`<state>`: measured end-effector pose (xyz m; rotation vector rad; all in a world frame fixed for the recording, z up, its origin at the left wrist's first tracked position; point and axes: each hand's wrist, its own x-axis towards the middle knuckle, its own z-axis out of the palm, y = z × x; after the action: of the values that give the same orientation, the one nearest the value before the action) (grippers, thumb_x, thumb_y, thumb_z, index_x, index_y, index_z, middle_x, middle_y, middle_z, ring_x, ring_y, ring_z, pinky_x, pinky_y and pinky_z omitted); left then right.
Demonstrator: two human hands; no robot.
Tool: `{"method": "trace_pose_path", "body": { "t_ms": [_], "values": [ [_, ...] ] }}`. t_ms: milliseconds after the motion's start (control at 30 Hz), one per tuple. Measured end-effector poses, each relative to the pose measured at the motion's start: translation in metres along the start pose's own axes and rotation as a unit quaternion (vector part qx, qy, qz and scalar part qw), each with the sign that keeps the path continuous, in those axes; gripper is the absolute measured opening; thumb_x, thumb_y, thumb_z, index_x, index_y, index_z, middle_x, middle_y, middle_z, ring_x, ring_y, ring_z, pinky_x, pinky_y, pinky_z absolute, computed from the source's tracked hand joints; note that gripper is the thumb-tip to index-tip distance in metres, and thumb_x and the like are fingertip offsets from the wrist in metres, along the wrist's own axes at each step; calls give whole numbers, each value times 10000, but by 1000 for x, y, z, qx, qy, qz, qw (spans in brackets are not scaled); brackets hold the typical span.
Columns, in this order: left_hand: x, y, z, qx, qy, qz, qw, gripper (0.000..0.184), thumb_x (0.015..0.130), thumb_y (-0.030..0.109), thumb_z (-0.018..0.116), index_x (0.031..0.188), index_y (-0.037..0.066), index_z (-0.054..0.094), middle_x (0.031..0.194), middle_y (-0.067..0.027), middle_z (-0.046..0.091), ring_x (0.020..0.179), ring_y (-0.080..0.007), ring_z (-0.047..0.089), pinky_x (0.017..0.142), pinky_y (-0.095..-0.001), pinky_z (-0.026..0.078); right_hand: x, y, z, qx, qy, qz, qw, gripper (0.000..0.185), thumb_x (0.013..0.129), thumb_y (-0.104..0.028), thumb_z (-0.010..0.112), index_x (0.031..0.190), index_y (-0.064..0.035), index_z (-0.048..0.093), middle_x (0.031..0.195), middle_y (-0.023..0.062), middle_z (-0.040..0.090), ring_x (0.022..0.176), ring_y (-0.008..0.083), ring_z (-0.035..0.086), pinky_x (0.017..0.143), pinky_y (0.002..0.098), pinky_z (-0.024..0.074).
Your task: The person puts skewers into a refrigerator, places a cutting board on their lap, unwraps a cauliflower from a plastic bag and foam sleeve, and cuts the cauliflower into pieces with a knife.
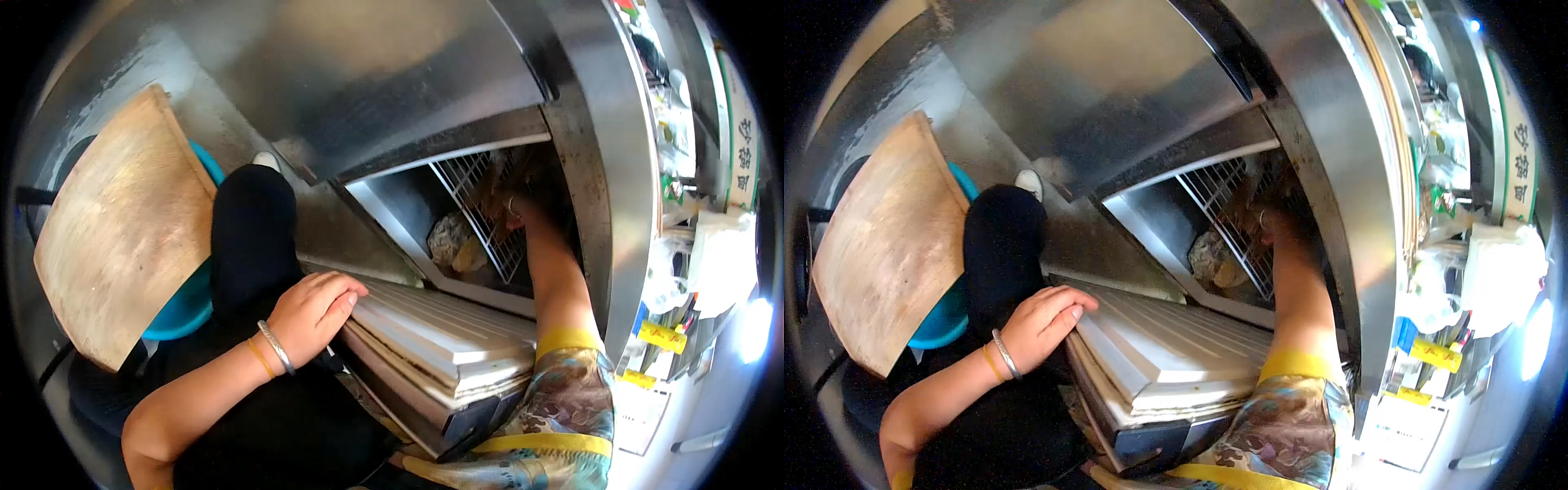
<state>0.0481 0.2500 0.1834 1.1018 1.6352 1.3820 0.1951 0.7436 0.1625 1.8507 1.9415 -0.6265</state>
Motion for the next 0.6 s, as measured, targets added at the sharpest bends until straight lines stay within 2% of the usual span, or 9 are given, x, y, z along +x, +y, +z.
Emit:
{"method": "trace_pose_path", "body": {
  "t_ms": [67,100,167,233,267,300,367,467,600],
  "values": [
    [-13,-2,-12,-12,22,-8,1000,212,910,165,464,1003,24,591,959,-118,611,855,-233,596,783,-315,465,-62,-49,4,-220,-25,68,973,438,909,-426,479,1098,-46,584,957,160,630,775,257,629,627,402,531],
    [-23,0,-19,-26,34,-23,999,190,902,142,486,1001,16,588,957,-117,611,843,-224,598,774,-312,470,-77,-68,7,-224,-27,50,973,438,909,-426,479,1098,-46,584,957,160,630,775,257,629,627,402,531],
    [-45,0,-39,-25,49,-65,996,164,894,115,504,997,16,585,954,-111,618,838,-199,612,765,-295,479,-106,-107,28,-321,-143,-122,928,470,914,-426,482,739,-4,593,605,133,602,552,215,610,503,333,507],
    [-76,-15,-51,-6,126,-66,990,132,860,93,526,960,18,571,904,-116,615,805,-236,613,725,-306,484,-162,-156,46,-424,-166,-307,836,456,898,-459,500,806,-25,604,688,125,628,614,188,621,539,311,481],
    [-95,-21,-58,9,151,-104,983,133,860,89,525,964,21,572,906,-118,620,812,-234,616,727,-303,485,-242,-181,43,-492,-184,-318,789,399,888,-415,536,879,-22,604,753,139,632,668,213,624,588,323,473],
    [-118,-29,-66,22,174,-138,975,134,861,86,524,969,24,574,908,-120,625,819,-232,620,728,-300,485,-254,-170,44,-407,-166,-559,703,356,867,-350,587,933,0,591,781,146,628,736,262,620,653,347,477],
    [-171,-59,-69,20,235,-188,954,130,864,79,535,973,27,582,901,-106,643,822,-191,628,736,-286,483,-335,-182,48,-318,-133,-697,629,279,852,-227,602,987,15,569,867,181,608,817,316,604,704,384,478],
    [-249,-94,-67,27,296,-223,928,118,865,65,541,965,25,588,894,-89,650,831,-159,624,746,-276,483,-423,-171,35,-254,-200,-759,566,285,867,-241,554,1016,0,538,944,196,584,842,386,575,734,429,473],
    [-318,-147,-58,-116,462,-255,841,126,878,49,526,986,29,587,946,-70,629,863,-149,602,779,-273,491,-485,-137,15,-183,-364,-740,536,339,845,-199,611,1108,3,537,983,159,596,800,267,629,678,346,512]
  ]
}}
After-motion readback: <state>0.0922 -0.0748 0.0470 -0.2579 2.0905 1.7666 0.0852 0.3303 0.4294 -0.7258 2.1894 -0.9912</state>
